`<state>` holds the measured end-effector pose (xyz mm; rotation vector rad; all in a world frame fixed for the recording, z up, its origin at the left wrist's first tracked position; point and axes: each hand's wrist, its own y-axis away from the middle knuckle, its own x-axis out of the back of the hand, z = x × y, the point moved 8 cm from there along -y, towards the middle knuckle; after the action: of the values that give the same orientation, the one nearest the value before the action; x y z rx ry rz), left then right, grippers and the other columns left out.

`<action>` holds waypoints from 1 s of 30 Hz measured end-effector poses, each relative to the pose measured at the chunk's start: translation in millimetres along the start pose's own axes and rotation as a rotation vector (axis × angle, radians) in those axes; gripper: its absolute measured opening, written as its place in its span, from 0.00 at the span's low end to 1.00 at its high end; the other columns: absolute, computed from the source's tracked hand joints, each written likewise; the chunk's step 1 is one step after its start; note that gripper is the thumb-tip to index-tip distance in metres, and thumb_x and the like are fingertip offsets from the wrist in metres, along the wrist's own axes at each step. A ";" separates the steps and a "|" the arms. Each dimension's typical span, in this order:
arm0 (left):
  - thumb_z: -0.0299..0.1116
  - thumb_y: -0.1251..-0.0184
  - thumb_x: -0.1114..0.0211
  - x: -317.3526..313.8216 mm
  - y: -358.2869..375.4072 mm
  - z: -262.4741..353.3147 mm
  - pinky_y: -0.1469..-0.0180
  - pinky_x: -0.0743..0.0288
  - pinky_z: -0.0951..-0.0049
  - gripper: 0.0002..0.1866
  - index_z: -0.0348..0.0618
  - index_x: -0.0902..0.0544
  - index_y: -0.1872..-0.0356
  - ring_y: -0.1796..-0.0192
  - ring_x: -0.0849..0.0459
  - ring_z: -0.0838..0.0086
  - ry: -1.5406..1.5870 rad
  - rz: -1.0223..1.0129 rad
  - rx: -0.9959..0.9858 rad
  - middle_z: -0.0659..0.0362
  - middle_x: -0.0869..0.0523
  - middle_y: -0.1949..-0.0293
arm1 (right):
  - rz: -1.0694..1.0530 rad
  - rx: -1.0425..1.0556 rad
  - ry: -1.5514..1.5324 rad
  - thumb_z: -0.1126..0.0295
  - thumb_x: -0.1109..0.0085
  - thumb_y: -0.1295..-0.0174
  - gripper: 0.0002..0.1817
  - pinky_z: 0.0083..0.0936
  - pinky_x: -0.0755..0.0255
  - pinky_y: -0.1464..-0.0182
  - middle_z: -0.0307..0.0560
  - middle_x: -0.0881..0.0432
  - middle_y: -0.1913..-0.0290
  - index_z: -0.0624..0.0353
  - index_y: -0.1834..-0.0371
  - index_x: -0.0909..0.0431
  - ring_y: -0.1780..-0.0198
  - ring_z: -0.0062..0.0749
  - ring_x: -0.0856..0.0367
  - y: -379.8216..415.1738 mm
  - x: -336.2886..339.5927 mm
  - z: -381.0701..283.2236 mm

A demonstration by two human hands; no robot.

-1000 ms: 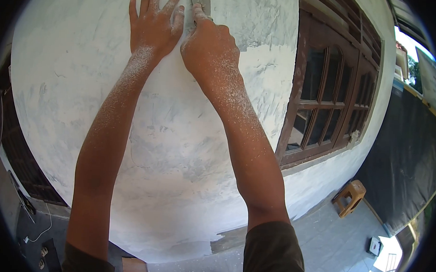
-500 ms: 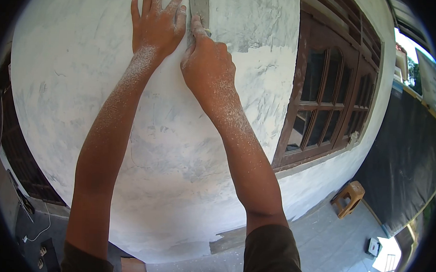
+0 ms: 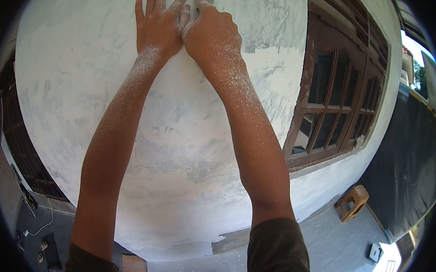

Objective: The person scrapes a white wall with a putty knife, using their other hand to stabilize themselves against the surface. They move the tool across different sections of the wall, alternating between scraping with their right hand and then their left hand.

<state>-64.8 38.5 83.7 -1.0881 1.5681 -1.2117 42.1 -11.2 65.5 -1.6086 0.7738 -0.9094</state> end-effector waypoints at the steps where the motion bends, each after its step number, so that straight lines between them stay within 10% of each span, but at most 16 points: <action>1: 0.45 0.20 0.56 -1.6 -0.3 -2.3 0.16 0.68 0.45 0.29 0.56 0.35 0.21 0.15 0.54 0.56 0.026 0.008 0.009 0.48 0.46 0.17 | -0.121 -0.085 -0.023 0.70 0.47 0.29 0.26 0.48 0.14 0.55 0.64 0.11 0.59 0.60 0.27 0.28 0.59 0.55 0.09 21.5 -5.1 7.7; 14: 0.47 0.20 0.55 -5.2 0.0 -1.1 0.16 0.67 0.45 0.29 0.55 0.34 0.21 0.15 0.55 0.57 0.007 0.018 0.021 0.48 0.46 0.17 | -0.138 -0.038 0.024 0.74 0.47 0.30 0.28 0.47 0.13 0.57 0.66 0.11 0.63 0.59 0.25 0.30 0.65 0.56 0.09 82.5 -6.3 13.2; 19: 0.45 0.21 0.53 1.2 1.3 0.4 0.16 0.65 0.45 0.29 0.55 0.33 0.21 0.15 0.53 0.57 -0.013 0.042 -0.007 0.47 0.45 0.18 | 0.009 0.039 0.018 0.69 0.45 0.29 0.26 0.46 0.13 0.56 0.63 0.11 0.59 0.59 0.27 0.27 0.59 0.54 0.09 -14.9 -4.6 5.1; 24: 0.44 0.21 0.53 -1.1 2.5 1.4 0.16 0.65 0.44 0.29 0.55 0.33 0.22 0.15 0.53 0.56 0.027 0.039 -0.002 0.47 0.44 0.18 | -0.103 -0.008 0.102 0.74 0.46 0.30 0.29 0.43 0.13 0.62 0.68 0.12 0.64 0.58 0.24 0.31 0.69 0.52 0.09 85.3 -13.7 19.4; 30: 0.44 0.21 0.53 -0.1 -0.2 -1.5 0.16 0.66 0.44 0.29 0.54 0.33 0.22 0.15 0.53 0.56 0.034 0.031 0.011 0.47 0.44 0.18 | -0.001 0.015 -0.010 0.69 0.48 0.28 0.26 0.49 0.15 0.50 0.62 0.11 0.64 0.60 0.26 0.29 0.60 0.56 0.10 6.1 -3.9 15.4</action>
<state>-66.1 38.9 84.2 -1.0371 1.5968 -1.2227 53.3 -1.7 56.9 -1.5992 0.7575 -0.9049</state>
